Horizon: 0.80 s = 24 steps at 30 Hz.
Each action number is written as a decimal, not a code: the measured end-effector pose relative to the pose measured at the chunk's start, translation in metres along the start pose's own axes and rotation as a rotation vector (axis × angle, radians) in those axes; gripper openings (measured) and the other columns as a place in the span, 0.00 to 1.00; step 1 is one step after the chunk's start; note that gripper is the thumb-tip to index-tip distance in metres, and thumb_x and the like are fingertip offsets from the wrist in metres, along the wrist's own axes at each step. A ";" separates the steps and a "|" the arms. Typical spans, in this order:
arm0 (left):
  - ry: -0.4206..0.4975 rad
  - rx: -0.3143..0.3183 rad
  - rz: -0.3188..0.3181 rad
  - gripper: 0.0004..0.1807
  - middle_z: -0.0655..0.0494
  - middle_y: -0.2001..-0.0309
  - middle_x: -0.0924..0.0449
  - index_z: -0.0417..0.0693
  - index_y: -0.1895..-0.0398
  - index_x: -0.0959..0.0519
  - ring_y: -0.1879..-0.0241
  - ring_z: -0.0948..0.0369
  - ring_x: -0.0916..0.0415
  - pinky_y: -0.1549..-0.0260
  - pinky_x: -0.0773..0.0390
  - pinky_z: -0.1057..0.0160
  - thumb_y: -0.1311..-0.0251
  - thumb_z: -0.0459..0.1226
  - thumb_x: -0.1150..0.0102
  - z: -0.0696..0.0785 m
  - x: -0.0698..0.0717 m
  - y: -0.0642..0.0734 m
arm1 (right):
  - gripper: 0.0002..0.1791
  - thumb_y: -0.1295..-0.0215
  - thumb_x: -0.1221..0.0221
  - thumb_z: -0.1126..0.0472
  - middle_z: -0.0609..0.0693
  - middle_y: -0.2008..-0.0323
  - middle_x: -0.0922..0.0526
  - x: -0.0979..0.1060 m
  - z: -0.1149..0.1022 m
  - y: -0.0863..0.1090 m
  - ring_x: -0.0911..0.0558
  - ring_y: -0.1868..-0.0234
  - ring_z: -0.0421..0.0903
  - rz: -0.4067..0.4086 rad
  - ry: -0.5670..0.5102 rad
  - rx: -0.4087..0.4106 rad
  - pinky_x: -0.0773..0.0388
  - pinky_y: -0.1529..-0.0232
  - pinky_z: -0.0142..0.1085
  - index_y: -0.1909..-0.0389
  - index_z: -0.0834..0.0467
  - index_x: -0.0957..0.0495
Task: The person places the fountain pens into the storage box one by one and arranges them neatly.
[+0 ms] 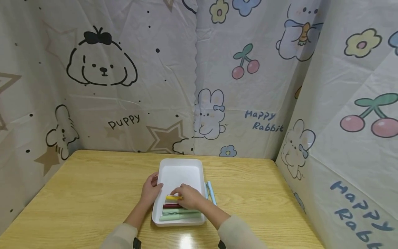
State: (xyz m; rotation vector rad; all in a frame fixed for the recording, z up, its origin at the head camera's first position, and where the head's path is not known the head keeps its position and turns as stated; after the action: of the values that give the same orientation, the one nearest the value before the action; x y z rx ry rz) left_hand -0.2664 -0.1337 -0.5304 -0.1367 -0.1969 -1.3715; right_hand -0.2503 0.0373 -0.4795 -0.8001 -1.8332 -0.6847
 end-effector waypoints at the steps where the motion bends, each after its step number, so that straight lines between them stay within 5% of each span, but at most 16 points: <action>1: -0.003 0.003 0.000 0.30 0.32 0.39 0.35 0.35 0.33 0.42 0.40 0.40 0.34 0.43 0.29 0.46 0.40 0.28 0.50 0.000 -0.001 0.000 | 0.17 0.41 0.41 0.62 0.45 0.63 0.22 -0.001 0.000 0.000 0.26 0.64 0.36 0.000 0.000 -0.001 0.27 0.64 0.26 0.50 0.47 0.20; 24: -0.003 0.019 -0.022 0.33 0.34 0.34 0.40 0.38 0.30 0.45 0.36 0.42 0.38 0.41 0.31 0.46 0.44 0.22 0.62 0.000 -0.006 -0.007 | 0.17 0.41 0.42 0.64 0.46 0.62 0.21 -0.004 0.003 -0.004 0.24 0.62 0.37 -0.017 0.008 0.013 0.26 0.62 0.26 0.50 0.48 0.20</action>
State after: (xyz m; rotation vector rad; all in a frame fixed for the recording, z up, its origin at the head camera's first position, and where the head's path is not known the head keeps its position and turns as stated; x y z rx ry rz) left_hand -0.2744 -0.1296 -0.5320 -0.1203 -0.2143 -1.3908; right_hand -0.2538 0.0364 -0.4851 -0.7733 -1.8375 -0.6849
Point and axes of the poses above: each hand's wrist, its own y-axis away from the middle knuckle, its own x-axis out of the back of the hand, z = x × y, the point moved 2 cm from there along -y, towards the middle knuckle
